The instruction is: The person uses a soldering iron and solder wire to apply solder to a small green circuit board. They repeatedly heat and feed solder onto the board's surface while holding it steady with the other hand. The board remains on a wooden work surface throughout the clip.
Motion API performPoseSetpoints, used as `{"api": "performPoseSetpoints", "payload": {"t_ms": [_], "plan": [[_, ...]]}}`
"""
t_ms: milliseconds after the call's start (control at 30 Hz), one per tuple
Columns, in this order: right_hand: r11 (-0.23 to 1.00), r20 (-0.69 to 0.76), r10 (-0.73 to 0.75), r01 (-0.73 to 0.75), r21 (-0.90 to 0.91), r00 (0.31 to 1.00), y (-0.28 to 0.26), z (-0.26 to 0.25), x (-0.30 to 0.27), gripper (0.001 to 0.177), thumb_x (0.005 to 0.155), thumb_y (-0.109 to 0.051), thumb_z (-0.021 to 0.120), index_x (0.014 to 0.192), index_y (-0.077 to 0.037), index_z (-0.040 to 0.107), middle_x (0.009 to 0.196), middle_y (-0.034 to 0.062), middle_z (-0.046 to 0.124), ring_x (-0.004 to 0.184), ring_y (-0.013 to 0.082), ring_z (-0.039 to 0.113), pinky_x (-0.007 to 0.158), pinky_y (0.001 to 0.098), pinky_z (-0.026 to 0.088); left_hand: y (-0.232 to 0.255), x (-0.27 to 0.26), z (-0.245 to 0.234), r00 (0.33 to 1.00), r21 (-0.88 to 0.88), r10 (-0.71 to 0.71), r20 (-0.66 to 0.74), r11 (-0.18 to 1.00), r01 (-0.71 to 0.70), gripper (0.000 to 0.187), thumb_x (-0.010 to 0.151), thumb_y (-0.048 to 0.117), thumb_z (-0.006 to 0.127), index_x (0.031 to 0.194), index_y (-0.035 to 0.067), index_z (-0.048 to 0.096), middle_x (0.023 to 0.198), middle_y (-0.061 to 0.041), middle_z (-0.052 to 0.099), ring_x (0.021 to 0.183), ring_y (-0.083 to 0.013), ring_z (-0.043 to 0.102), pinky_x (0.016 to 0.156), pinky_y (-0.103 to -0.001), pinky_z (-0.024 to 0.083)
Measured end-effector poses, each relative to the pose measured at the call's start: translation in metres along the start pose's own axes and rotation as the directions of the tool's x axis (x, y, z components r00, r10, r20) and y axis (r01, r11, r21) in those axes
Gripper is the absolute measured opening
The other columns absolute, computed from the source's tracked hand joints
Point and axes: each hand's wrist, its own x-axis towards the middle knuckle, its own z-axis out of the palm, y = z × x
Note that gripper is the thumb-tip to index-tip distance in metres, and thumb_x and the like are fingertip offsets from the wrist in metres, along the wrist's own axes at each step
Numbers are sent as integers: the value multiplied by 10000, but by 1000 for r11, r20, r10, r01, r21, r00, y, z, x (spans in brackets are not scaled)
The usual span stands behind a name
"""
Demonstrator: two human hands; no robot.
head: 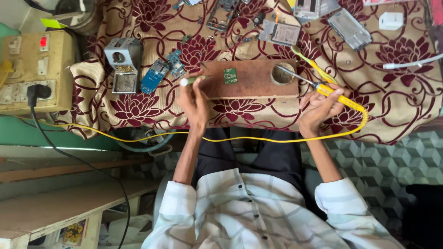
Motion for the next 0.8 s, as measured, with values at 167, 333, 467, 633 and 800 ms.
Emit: {"api": "performPoseSetpoints", "payload": {"t_ms": [167, 333, 467, 633, 800], "plan": [[999, 14, -41, 41, -6, 999, 11, -12, 8, 376, 1179, -427, 462, 1170, -52, 430, 839, 107, 478, 502, 191, 472, 429, 328, 445, -5, 12, 15, 986, 309, 158, 52, 936, -167, 250, 1075, 91, 496, 1229, 110, 692, 634, 45, 603, 465, -65, 358, 528, -282, 273], [995, 49, -63, 67, -71, 997, 22, -21, 4, 397, 1176, -448, 421, 1206, -52, 424, 796, 87, 444, 511, 169, 439, 436, 313, 444, 11, -2, 24, 992, 198, -38, 118, 980, 14, 171, 1075, 171, 598, 1180, 93, 710, 596, -10, 529, 525, -92, 430, 694, -308, 357], [994, 142, -59, 71, -81, 988, 19, -21, 2, 403, 1167, -471, 409, 1201, -70, 405, 772, 104, 453, 482, 196, 470, 436, 301, 432, 34, -2, 19, 980, -104, 59, 188, 994, -40, 146, 1079, 161, 565, 1173, 101, 659, 1029, 38, 743, 685, -87, 508, 763, -315, 377], [996, 87, -46, 52, -69, 995, 18, -20, 2, 449, 1159, -498, 440, 1215, -53, 435, 757, 102, 451, 469, 207, 462, 430, 319, 421, 56, -2, 15, 873, 123, 283, 398, 926, -357, 137, 1071, 122, 570, 1129, 126, 694, 1130, 39, 777, 872, -123, 609, 870, -341, 280], [998, -51, 38, -36, 43, 998, 21, -27, 10, 520, 1111, -555, 473, 1197, -42, 454, 745, 95, 447, 473, 213, 443, 415, 339, 402, 52, -4, 24, 870, 140, 189, 456, 950, -280, 165, 1056, 111, 552, 1159, 134, 680, 1121, 64, 778, 874, -90, 645, 889, -345, 272]]}}
